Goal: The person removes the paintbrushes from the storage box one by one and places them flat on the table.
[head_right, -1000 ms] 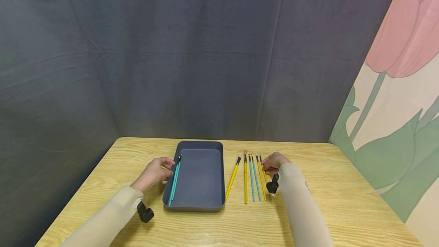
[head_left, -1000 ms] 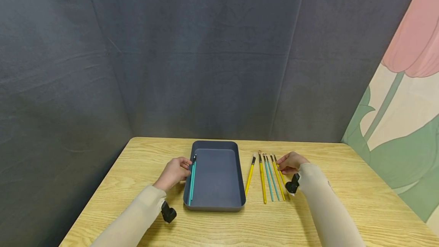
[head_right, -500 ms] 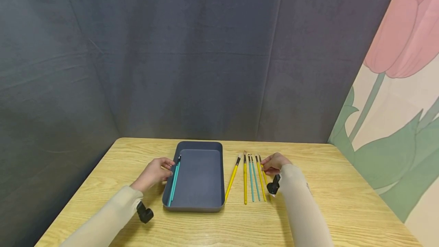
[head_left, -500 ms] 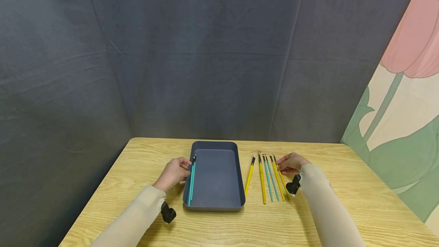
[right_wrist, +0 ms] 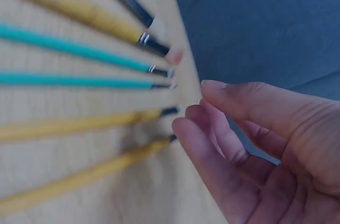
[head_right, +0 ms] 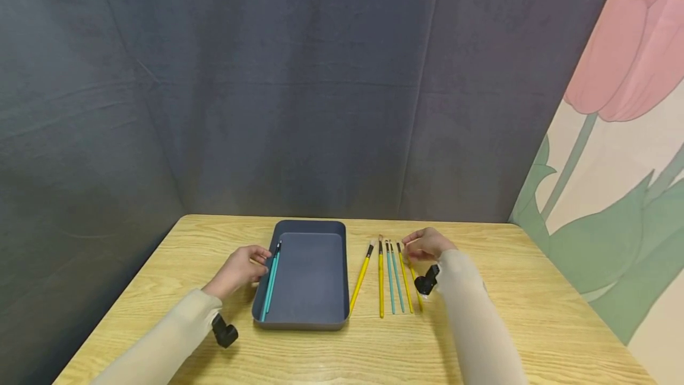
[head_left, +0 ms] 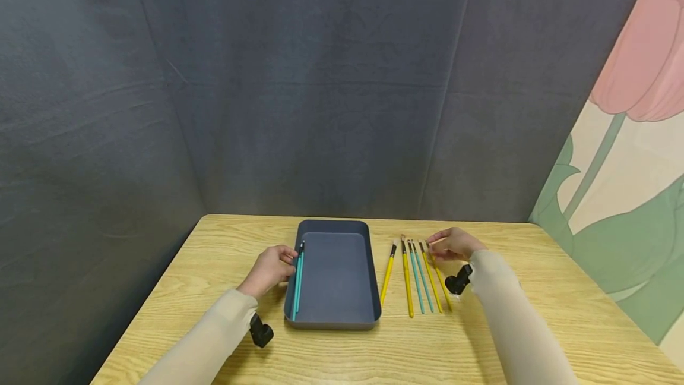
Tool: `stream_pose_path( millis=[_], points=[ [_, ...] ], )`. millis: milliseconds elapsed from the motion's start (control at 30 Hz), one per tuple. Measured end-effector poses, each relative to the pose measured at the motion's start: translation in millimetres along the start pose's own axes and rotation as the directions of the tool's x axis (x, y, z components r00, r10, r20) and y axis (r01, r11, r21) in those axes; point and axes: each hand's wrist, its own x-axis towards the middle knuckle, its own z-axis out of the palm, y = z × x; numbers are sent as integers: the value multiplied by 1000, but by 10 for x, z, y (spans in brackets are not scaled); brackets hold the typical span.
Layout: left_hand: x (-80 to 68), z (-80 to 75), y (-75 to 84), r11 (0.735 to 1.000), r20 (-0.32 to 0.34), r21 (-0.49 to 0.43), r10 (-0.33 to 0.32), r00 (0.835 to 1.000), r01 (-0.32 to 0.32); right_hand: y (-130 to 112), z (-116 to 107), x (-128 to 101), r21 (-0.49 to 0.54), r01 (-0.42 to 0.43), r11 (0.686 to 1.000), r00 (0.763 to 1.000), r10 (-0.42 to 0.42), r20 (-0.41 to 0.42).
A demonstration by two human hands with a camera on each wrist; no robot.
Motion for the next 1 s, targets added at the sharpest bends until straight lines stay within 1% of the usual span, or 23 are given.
stream_pose_path(
  millis=[67,167,300,467,667,867,1000],
  points=[
    [1,-3,-1,1000,0,-2,1,1000,-1,-67,14,-5,28,25,999,1000,-25,17],
    [3,-4,-3,1000,-1,0,2,1000,-2,-187,66,-33,33,67,997,997,-68,40],
    [6,-2,-5,1000,-1,0,5,1000,-5,-323,166,-40,52,95,994,994,-98,44],
    [8,0,-9,1000,0,-3,0,1000,0,-478,338,-27,113,124,986,990,-130,48],
    [-6,-3,0,1000,2,-5,0,1000,0,-688,625,-12,177,167,970,981,-182,69],
    [-15,-11,9,1000,-1,-8,0,1000,0,-903,995,6,318,194,928,968,-233,89],
    [-9,-11,7,1000,-3,-13,1,1000,-1,-1032,1262,21,369,187,911,966,-238,98]
  ],
)
